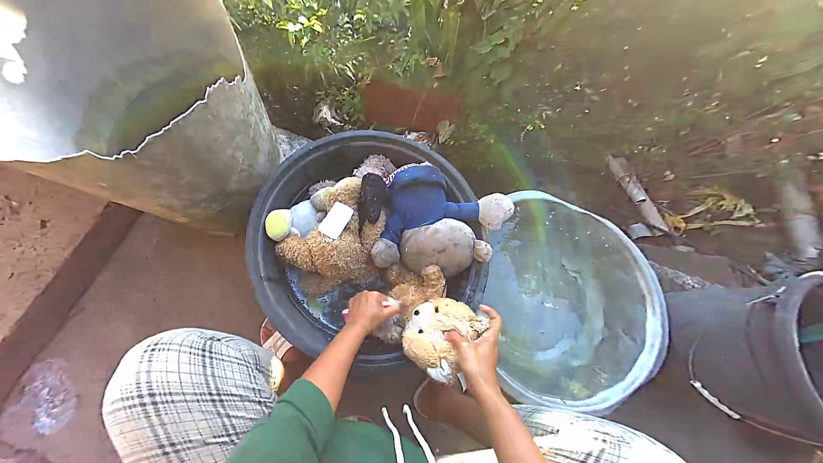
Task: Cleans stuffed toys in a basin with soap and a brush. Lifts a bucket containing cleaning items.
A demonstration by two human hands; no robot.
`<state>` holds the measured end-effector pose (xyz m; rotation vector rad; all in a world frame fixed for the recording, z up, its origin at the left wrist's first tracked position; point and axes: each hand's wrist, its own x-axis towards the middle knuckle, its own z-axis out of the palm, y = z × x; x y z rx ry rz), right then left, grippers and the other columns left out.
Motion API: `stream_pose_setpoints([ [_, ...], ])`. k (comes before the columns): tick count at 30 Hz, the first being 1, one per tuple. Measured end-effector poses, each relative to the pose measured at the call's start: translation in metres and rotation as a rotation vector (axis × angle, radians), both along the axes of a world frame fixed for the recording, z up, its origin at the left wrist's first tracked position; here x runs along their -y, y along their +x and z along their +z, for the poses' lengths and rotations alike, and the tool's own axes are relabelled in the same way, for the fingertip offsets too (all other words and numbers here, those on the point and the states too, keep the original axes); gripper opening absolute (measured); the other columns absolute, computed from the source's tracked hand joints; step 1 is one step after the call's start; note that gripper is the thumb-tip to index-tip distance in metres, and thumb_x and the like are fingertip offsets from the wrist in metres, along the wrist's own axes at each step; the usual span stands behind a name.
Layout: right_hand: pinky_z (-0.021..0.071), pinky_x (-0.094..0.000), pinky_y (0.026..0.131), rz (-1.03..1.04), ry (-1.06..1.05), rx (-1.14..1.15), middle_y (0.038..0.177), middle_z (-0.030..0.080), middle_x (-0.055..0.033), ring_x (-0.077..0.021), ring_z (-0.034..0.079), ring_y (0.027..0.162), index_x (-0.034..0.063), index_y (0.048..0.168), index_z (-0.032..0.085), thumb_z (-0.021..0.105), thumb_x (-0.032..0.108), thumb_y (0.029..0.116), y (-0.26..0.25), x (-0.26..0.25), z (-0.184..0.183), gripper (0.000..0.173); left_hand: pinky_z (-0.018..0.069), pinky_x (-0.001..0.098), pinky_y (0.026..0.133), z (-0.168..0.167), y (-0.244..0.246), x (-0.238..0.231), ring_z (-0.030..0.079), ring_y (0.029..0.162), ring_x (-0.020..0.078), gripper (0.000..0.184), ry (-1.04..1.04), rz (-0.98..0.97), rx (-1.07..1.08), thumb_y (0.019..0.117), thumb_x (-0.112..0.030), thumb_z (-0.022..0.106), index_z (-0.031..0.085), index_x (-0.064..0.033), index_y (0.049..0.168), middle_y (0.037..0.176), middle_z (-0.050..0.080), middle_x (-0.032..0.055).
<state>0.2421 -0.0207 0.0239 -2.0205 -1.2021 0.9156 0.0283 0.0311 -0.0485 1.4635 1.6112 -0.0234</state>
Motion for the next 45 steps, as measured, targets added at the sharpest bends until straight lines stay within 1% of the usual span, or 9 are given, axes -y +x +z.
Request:
stream_pose_setpoints([
  [5, 0.041, -0.0679, 0.106, 0.378, 0.268, 0.588, 0.145, 0.052, -0.0304, -0.0589, 0.044, 0.134, 0.0105, 0.112, 0.078, 0.057, -0.001, 0.0846, -0.008, 0.014, -0.007, 0.036, 0.0477, 0.06, 0.103, -0.014, -0.009, -0.005, 0.061, 0.127, 0.0391, 0.055, -0.057, 0.052, -0.159, 0.1088, -0.048, 0.043, 0.064, -0.0007, 0.127, 0.129, 0.067, 0.0233],
  [11, 0.0441, -0.0617, 0.103, 0.067, 0.181, 0.395, 0.15, 0.038, -0.0379, -0.0554, 0.043, 0.134, -0.0002, 0.12, 0.066, 0.058, 0.036, 0.0942, -0.013, 0.019, -0.039, 0.045, 0.0433, 0.0623, 0.109, -0.06, -0.025, -0.011, 0.054, 0.136, 0.0413, 0.049, -0.278, 0.127, -0.134, 0.1105, -0.036, 0.041, 0.056, -0.0015, 0.142, 0.142, 0.058, 0.0253],
  [15, 0.0443, -0.0402, 0.109, -0.198, 0.055, -0.142, 0.148, 0.044, -0.0279, -0.0271, 0.05, 0.133, -0.0039, 0.153, 0.027, 0.078, 0.034, 0.079, -0.001, 0.011, -0.052, 0.097, 0.0469, 0.0617, 0.097, -0.065, -0.034, -0.025, 0.064, 0.107, 0.0399, 0.061, -0.058, 0.118, 0.194, 0.1048, -0.053, 0.05, 0.066, 0.0064, 0.105, 0.108, 0.066, 0.0263],
  [19, 0.0455, -0.0276, 0.107, -0.223, 0.042, -0.439, 0.151, 0.042, -0.0219, -0.0145, 0.051, 0.131, 0.0001, 0.159, 0.016, 0.071, 0.027, 0.0803, 0.008, 0.012, -0.06, 0.1, 0.0515, 0.034, 0.064, 0.002, 0.003, -0.029, 0.057, 0.06, 0.01, 0.04, 0.389, 0.616, 0.699, 0.0945, -0.028, 0.065, 0.059, -0.0052, 0.062, 0.06, 0.057, 0.0002],
  [23, 0.045, -0.024, 0.106, -0.209, 0.077, -0.436, 0.15, 0.042, -0.0238, -0.0129, 0.052, 0.129, -0.0041, 0.157, 0.017, 0.068, 0.02, 0.083, 0.009, 0.012, -0.066, 0.094, 0.0516, 0.0234, 0.057, 0.06, 0.053, -0.022, 0.057, 0.055, 0.0012, 0.03, 0.544, 0.494, 1.046, 0.09, -0.021, 0.064, 0.063, -0.0029, 0.067, 0.058, 0.06, -0.0035],
  [29, 0.0422, -0.0266, 0.109, -0.201, 0.087, -0.416, 0.153, 0.037, -0.0259, -0.0168, 0.048, 0.134, -0.0039, 0.158, 0.014, 0.072, 0.015, 0.0815, 0.008, 0.008, -0.064, 0.098, 0.0485, 0.0624, 0.097, -0.005, 0.024, -0.017, 0.067, 0.112, 0.0396, 0.06, 0.044, -0.055, 0.176, 0.0968, -0.057, 0.054, 0.075, -0.0011, 0.098, 0.107, 0.072, 0.0229],
  [34, 0.0416, -0.0237, 0.109, -0.18, 0.107, -0.416, 0.154, 0.037, -0.0255, -0.0138, 0.048, 0.134, -0.0048, 0.158, 0.013, 0.071, 0.017, 0.0816, 0.007, 0.008, -0.067, 0.098, 0.0504, 0.0422, 0.062, 0.04, 0.048, -0.019, 0.061, 0.059, 0.0202, 0.045, 0.491, 0.248, 0.632, 0.0906, -0.035, 0.063, 0.061, -0.0008, 0.062, 0.059, 0.06, 0.0082],
  [40, 0.0375, -0.0307, 0.115, -0.18, 0.067, -0.355, 0.158, 0.034, -0.0272, -0.0213, 0.043, 0.141, -0.003, 0.16, 0.011, 0.073, 0.021, 0.0819, 0.006, 0.003, -0.061, 0.103, 0.0494, 0.062, 0.095, 0.0, 0.025, -0.016, 0.068, 0.11, 0.0391, 0.059, 0.025, -0.014, 0.112, 0.0978, -0.056, 0.053, 0.074, -0.001, 0.097, 0.105, 0.072, 0.0224],
  [45, 0.0388, -0.0283, 0.113, -0.179, 0.083, -0.366, 0.157, 0.034, -0.0264, -0.0185, 0.044, 0.14, -0.0041, 0.16, 0.011, 0.073, 0.023, 0.0801, 0.003, 0.006, -0.064, 0.104, 0.0527, 0.0459, 0.066, 0.045, 0.053, -0.013, 0.064, 0.063, 0.0225, 0.043, 0.534, 0.215, 0.619, 0.0913, -0.034, 0.065, 0.066, 0.0004, 0.066, 0.063, 0.064, 0.0102],
])
